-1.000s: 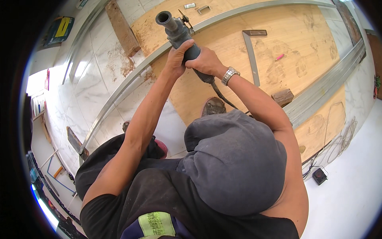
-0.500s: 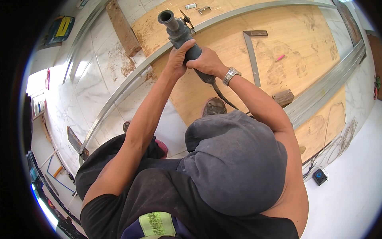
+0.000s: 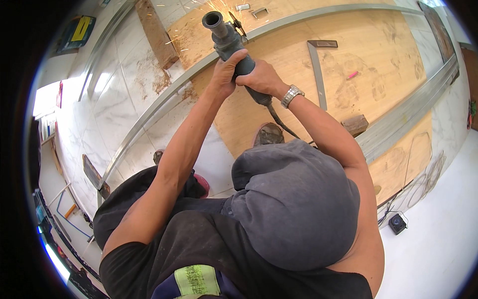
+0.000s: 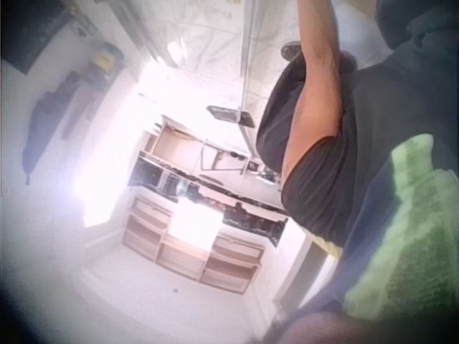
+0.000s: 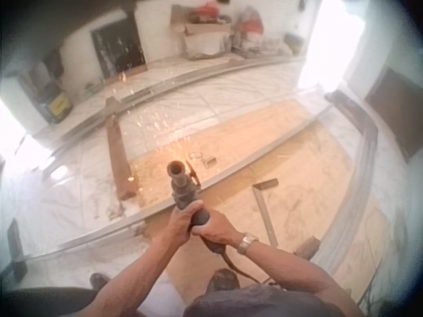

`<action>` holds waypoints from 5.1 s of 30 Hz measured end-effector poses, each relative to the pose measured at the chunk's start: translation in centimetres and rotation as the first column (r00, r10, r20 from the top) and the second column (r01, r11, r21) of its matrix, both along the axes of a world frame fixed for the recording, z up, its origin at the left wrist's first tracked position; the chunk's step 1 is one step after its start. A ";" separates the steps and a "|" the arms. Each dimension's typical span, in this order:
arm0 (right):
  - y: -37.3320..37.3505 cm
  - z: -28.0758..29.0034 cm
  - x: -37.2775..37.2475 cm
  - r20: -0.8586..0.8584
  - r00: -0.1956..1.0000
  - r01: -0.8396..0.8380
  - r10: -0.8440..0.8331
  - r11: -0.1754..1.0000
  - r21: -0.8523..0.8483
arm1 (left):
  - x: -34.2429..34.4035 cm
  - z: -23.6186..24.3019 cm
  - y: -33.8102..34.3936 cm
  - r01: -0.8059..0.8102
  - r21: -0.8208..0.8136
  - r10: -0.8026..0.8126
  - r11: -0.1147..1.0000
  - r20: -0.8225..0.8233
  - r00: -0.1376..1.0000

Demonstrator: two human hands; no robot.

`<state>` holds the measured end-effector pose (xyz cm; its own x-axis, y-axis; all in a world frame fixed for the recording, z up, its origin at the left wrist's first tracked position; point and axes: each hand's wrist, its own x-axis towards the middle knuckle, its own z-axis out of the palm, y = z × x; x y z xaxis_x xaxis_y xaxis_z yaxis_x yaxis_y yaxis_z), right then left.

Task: The person marks a metal track using a square and a pencil, cuts the track with an angle grinder, and then uses a hammer to fold or align the cut edges.

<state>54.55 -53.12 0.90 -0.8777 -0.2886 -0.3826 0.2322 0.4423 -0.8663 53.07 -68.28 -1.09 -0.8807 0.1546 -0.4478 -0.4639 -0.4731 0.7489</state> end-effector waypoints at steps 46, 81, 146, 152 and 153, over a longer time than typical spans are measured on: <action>0.3 3.4 -0.4 0.210 0.977 -0.020 0.027 0.999 -0.036 | 0.0 1.5 1.4 -0.098 0.032 0.096 0.995 0.061 0.994; 5.1 5.4 -0.8 0.038 0.946 0.323 -0.323 0.920 -0.221 | -2.4 0.8 -14.3 -0.194 -0.981 -0.608 -0.003 -0.152 0.779; 5.1 1.7 0.6 0.038 0.994 0.107 -0.104 0.989 -0.103 | 5.9 0.5 -14.0 -0.149 -0.926 -0.658 0.346 -0.353 0.665; 2.1 0.7 1.5 -0.003 1.000 -0.017 0.017 1.000 0.024 | 3.6 -0.4 0.2 0.234 -0.181 -0.250 0.955 -0.075 0.965; 1.9 0.6 1.6 -0.015 0.999 -0.033 0.035 0.995 0.093 | 3.6 -0.6 1.0 0.101 0.031 -0.099 0.994 -0.038 0.994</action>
<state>56.15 -51.19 1.50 -0.8744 -0.2824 -0.3945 0.2014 0.5285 -0.8247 56.65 -67.30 -1.73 -0.8758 0.2566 -0.4088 -0.4826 -0.4500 0.7514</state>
